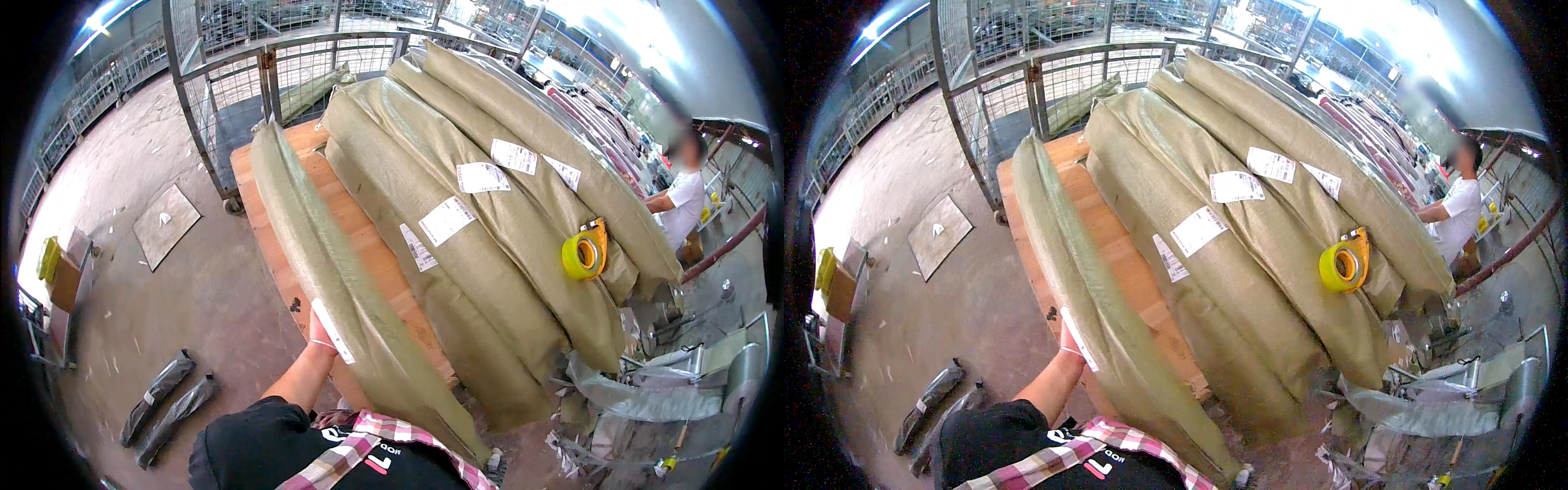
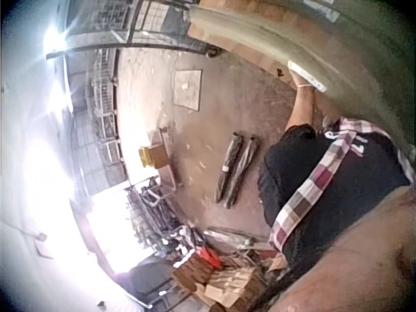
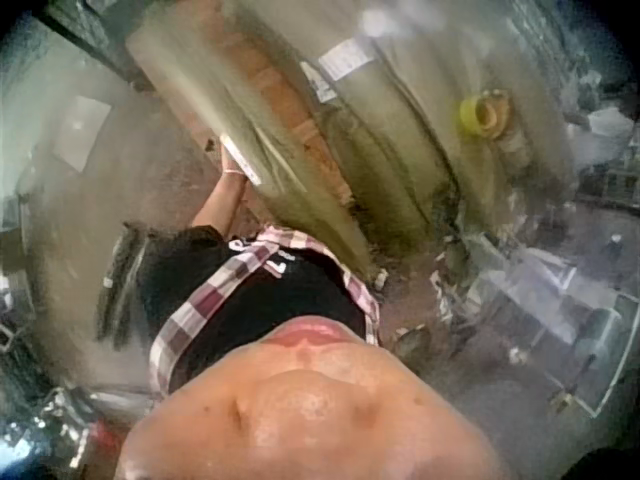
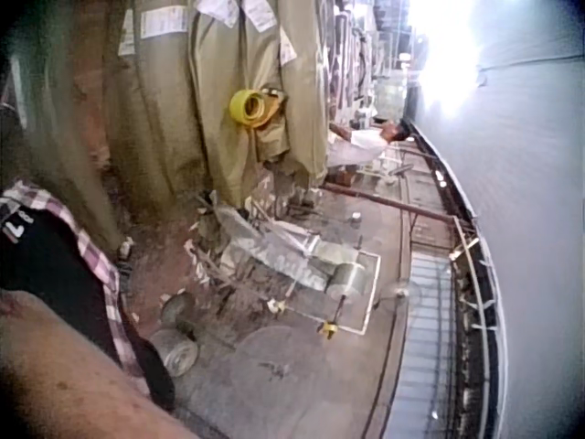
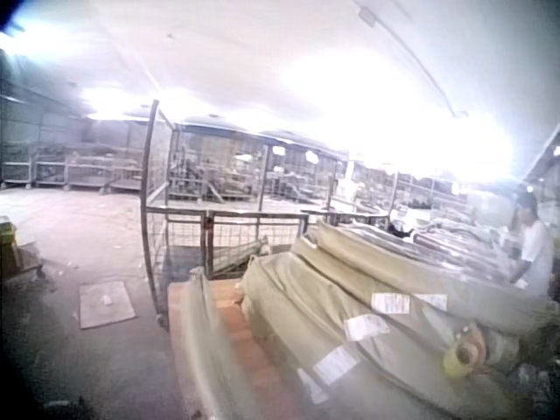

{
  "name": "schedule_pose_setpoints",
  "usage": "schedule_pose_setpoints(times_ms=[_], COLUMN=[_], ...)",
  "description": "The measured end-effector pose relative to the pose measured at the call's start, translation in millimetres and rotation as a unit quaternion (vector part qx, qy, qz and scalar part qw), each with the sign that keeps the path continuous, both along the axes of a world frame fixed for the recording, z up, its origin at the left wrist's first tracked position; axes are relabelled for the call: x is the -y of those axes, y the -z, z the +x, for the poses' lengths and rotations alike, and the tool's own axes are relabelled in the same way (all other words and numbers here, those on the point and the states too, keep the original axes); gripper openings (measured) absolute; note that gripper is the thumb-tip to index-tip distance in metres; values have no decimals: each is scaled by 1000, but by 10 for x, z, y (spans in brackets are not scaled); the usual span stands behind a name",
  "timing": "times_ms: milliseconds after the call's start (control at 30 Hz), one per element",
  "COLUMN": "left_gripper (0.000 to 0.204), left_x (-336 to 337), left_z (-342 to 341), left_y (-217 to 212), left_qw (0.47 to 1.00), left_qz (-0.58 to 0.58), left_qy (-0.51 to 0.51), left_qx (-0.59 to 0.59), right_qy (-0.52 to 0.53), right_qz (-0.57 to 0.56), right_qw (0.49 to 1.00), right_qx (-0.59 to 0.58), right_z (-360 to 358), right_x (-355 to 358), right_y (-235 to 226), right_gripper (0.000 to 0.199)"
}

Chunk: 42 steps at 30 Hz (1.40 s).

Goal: The person tapes the ends of long wrapped bundles using a handheld tape dispenser, then moves the finished bundles onto a stack.

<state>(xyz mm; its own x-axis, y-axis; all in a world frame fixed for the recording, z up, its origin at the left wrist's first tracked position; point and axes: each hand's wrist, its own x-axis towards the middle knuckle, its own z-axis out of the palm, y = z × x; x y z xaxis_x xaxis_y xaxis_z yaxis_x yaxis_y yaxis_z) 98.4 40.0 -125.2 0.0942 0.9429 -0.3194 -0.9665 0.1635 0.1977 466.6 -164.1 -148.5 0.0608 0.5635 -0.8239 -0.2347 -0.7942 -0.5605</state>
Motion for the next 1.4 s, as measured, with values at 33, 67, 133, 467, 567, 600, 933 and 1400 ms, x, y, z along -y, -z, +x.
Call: schedule_pose_setpoints(times_ms=[33,67,133,467,567,600,933,1400], left_gripper=[50,52,55,38,22,22,33,52], left_x=[-25,-57,-232,-399,-148,-65,89,-1166], left_z=[-20,-11,34,-916,-537,-430,799,3542], left_y=[-2,-105,-370,-1974,-1387,-1235,-383,-902], left_qw=[999,997,992,666,757,784,675,892], left_qz=[1,7,35,446,228,175,204,3], left_qy=[21,67,120,-377,-251,-148,264,279], left_qx=[35,36,11,-465,-558,-578,-658,-356], right_qy=[0,5,7,69,-46,-85,-151,-211], right_qz=[6,14,40,517,628,636,231,593], right_qw=[1000,1000,999,772,744,749,483,454], right_qx=[-4,-6,-16,-363,-224,-165,831,631], right_z=[-60,-126,-295,-2444,-2408,-2376,705,1887], right_x=[-36,-67,-154,-2790,-3068,-3107,-3147,-2085], right_y=[-39,-121,-326,-2579,-2588,-2405,-1763,-1869], right_gripper=[63,63,63,66,42,38,76,66])
